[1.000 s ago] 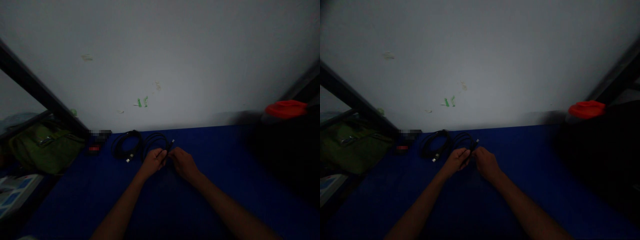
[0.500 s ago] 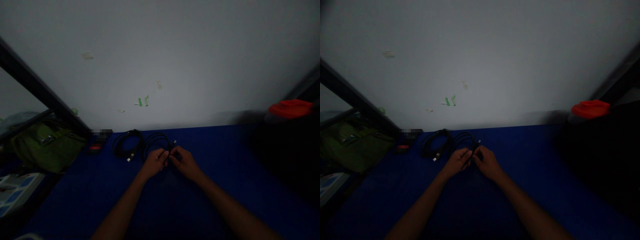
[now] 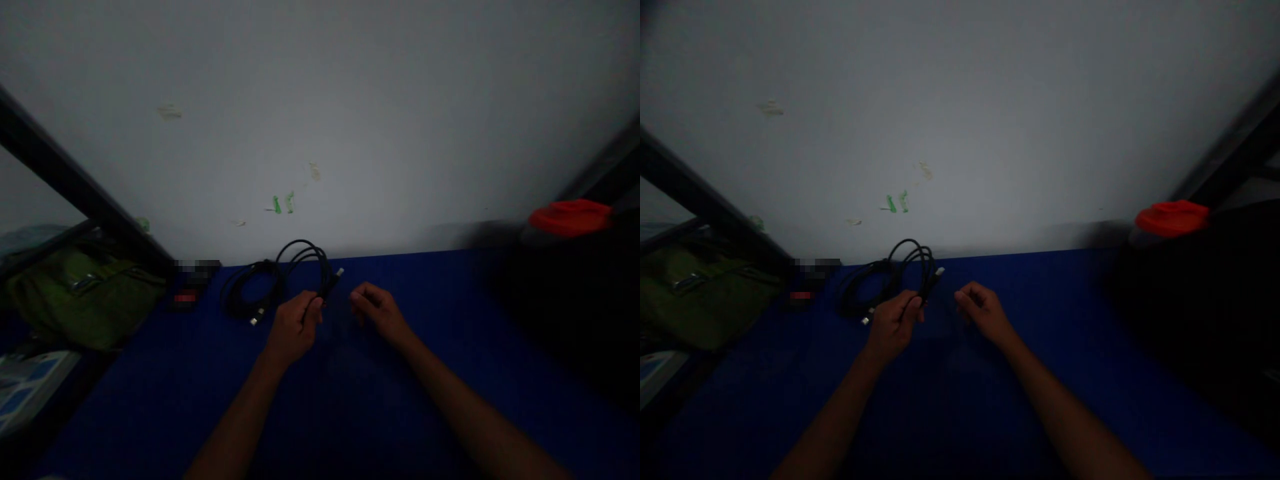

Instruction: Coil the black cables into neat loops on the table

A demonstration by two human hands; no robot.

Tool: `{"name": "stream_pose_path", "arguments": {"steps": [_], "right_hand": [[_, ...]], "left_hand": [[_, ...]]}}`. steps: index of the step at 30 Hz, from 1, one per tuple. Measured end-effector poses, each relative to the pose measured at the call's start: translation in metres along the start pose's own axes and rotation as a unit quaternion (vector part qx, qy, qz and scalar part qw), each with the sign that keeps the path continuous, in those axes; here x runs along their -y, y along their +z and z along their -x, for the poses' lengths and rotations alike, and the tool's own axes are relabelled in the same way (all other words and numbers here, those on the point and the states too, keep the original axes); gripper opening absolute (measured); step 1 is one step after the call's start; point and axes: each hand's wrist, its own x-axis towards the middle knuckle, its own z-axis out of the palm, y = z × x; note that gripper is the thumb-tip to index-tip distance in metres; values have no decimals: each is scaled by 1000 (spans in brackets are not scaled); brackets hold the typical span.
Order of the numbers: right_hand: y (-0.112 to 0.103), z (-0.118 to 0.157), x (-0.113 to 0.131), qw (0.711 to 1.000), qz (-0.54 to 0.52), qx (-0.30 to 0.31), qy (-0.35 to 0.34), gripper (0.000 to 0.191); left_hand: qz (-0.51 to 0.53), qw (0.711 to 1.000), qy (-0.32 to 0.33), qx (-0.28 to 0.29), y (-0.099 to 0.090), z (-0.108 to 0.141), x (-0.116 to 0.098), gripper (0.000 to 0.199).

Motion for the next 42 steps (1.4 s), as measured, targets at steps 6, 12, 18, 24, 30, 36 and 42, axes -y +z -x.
{"name": "stream_pose_path", "arguments": {"steps": [6,12,18,24,30,36,42], "right_hand": [[6,2,-12,995,90,40,12,29],[7,3,-15,987,154,51,-13,27],[6,2,-15,978,200,55,-32,26],[5,-1,-19,964,257,36,-53,26],[5,-3,-24,937,338,58,-73,16],[8,-4,-25,914,394,82,-44,12],[9,-5,-29,907,411,79,-43,12]], "left_hand": [[-246,964,-67,-78,-23,-14,31,33],[-390,909,-142,-44,-31,-21,59,36],[-397,907,-128,-56,-32,-20,64,33],[-310,940,-37,-138,-10,-17,50,27],[-184,970,79,140,32,-2,25,26],[-129,966,44,219,41,0,28,29],[-114,969,26,219,40,-2,29,28]]}}
